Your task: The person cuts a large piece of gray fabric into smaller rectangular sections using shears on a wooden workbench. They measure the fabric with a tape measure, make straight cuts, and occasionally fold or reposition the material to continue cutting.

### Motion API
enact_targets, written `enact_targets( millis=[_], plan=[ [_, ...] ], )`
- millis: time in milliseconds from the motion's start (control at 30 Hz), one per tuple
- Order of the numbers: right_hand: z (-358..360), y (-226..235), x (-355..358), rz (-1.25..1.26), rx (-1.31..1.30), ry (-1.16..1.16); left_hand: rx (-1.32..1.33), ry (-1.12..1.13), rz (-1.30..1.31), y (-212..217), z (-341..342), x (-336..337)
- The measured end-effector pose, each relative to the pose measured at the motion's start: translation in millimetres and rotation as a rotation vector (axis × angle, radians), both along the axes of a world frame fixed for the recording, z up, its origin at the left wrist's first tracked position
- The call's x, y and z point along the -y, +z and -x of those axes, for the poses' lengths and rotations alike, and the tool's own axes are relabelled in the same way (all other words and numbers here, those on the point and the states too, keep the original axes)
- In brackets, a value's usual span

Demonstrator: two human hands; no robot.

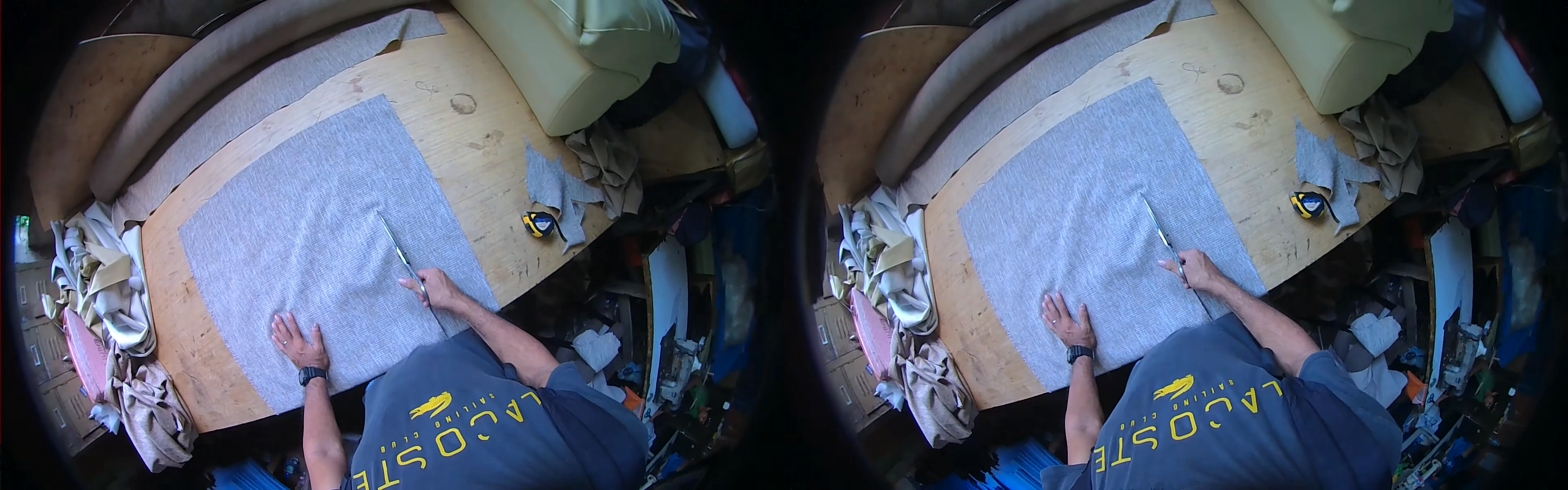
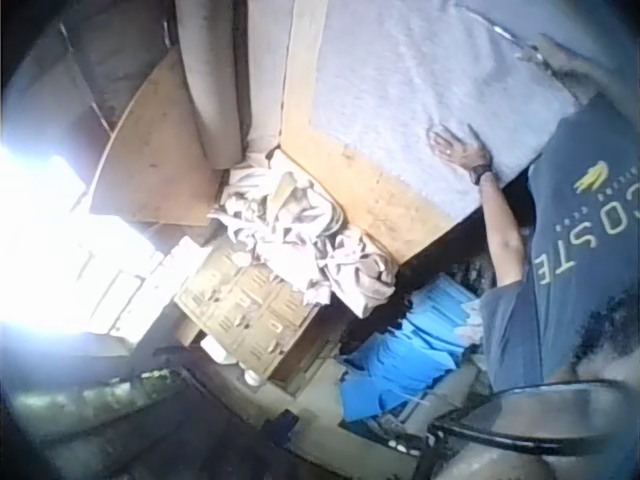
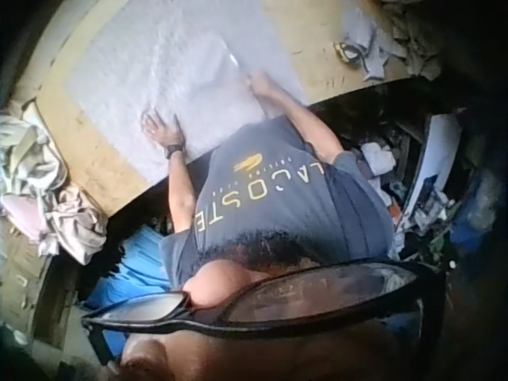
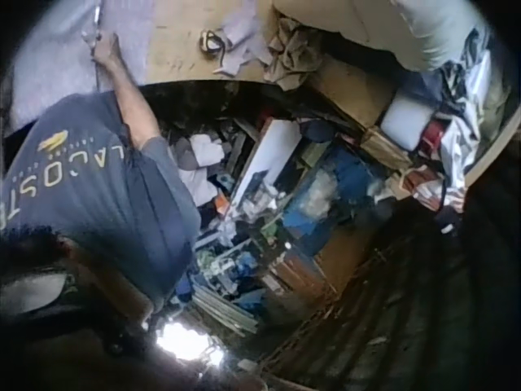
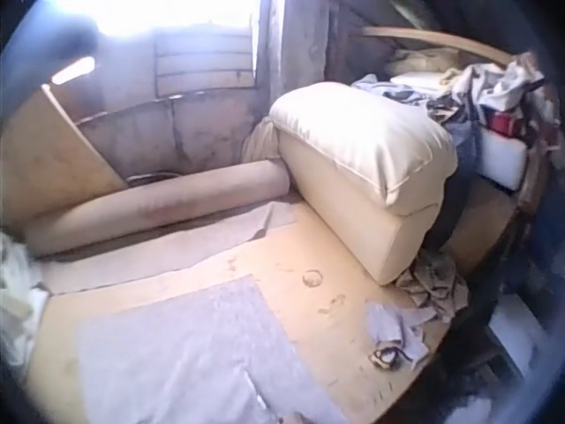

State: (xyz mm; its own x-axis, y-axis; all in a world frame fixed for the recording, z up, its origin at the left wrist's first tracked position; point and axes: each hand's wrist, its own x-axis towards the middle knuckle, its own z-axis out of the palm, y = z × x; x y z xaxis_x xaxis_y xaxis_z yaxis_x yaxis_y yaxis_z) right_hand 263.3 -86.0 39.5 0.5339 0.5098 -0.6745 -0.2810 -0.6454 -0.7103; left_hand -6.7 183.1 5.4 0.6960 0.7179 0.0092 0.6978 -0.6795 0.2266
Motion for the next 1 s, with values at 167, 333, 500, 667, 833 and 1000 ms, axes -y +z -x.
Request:
enact_targets(
  millis=[167, 333, 500, 667, 833, 1000],
  plan=[
    [-27, 0, -29, 0.014, 0.105, 0.052, 0.015, -0.009, -0.017, -3, 2, -2],
    [-35, 9, -34, 0.045, 0.045, 0.076, -0.006, 0.004, 0.009, 1, 1, 0],
    [-61, 14, -62, -0.036, 0.132, 0.023, -0.003, 0.005, 0.016, 1, 1, 0],
    [-71, 5, -66, -0.001, 0.061, 0.046, -0.001, 0.006, 0.008, 0, 1, -2],
    [-94, 20, -91, -0.017, 0.055, 0.010, -0.010, -0.004, 0.011, 1, -1, -3],
    [-110, 9, -99, 0.005, 0.107, 0.045, -0.017, 0.006, 0.024, 2, 1, -2]
  ],
)
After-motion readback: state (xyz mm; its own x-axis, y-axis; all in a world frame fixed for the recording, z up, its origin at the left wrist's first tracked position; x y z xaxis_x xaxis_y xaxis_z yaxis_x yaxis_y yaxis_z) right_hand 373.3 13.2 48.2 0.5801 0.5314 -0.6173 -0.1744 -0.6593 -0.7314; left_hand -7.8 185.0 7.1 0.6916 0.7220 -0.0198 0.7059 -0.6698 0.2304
